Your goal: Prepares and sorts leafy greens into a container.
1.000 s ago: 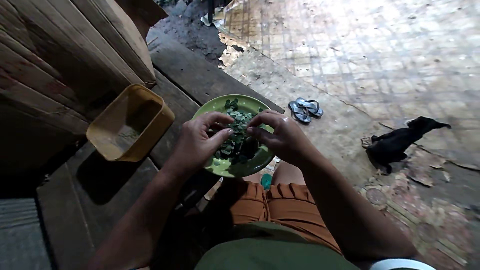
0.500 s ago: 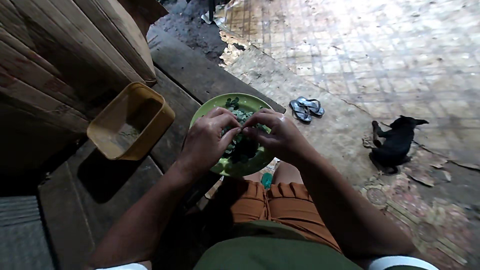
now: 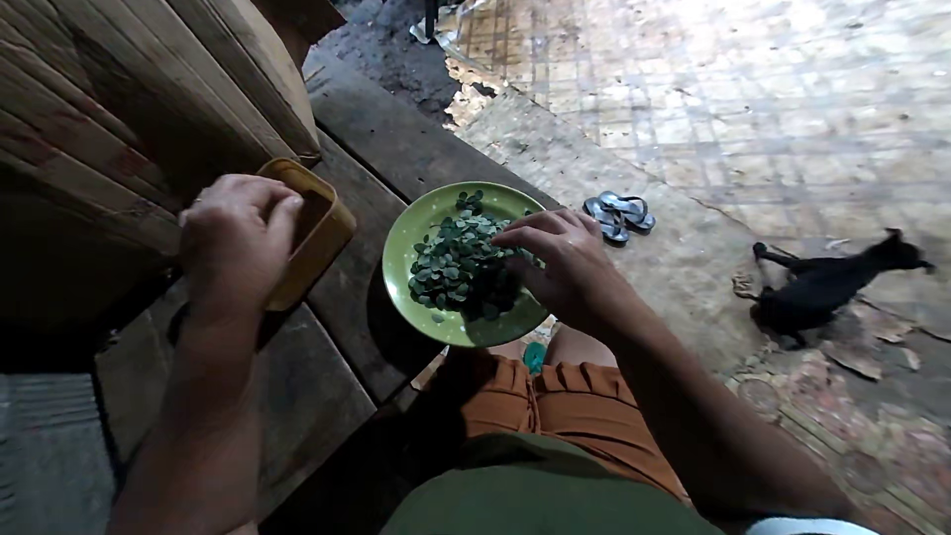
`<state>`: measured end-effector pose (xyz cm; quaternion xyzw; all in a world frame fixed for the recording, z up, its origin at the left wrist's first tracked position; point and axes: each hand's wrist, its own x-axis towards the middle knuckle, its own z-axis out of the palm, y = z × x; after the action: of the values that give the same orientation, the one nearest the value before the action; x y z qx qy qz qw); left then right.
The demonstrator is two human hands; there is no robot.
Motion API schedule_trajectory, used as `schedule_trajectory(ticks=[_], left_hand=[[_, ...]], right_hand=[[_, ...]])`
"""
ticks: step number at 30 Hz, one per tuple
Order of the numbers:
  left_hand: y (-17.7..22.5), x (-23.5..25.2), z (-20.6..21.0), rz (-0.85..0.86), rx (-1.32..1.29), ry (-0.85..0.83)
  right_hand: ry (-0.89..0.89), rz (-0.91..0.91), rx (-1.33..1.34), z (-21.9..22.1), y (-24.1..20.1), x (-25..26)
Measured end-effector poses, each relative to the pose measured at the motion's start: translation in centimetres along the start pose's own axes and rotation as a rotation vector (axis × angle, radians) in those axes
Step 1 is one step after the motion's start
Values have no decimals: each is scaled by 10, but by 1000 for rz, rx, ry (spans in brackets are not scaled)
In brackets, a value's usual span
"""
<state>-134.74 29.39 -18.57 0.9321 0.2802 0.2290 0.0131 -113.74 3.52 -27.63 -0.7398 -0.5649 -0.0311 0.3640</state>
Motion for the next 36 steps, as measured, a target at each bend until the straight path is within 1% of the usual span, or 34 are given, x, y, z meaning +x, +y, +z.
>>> schedule_trajectory(ticks=[2,3,4,6,9,11,13,16,20,24,32,36], left_hand=[[-6,0,-2,-66,67,-43],[-3,0,0,-67,81,-59],[3,-1,4,-31,76,-57],[23,-6,19,118,-26,-48],[64,-19,47,340,-236,-153],[82,-24,64,447,-269,-246],[90,-26,78,490,-235,-301],[92,-24,83,492,-230,-304],[88,-24,66,433,-295,-218],[90,-24,54,348,-349,-174],[96,-28,55,294,-434,-216],[94,-29,55,275,-490,-236]], right_hand=[[-21,-2,9,1,-5,-1],[-30,-6,14,2,-6,-2],[-28,-12,15,4,-6,-2],[-13,-14,9,4,-5,-3],[15,22,-6,-1,-2,-6],[21,63,-18,-4,0,-10],[33,89,-24,-6,2,-15],[47,127,4,-8,4,-20],[66,161,97,-9,1,-20],[70,95,228,-1,-9,-12],[150,60,231,18,-22,5],[126,100,288,16,-17,4]])
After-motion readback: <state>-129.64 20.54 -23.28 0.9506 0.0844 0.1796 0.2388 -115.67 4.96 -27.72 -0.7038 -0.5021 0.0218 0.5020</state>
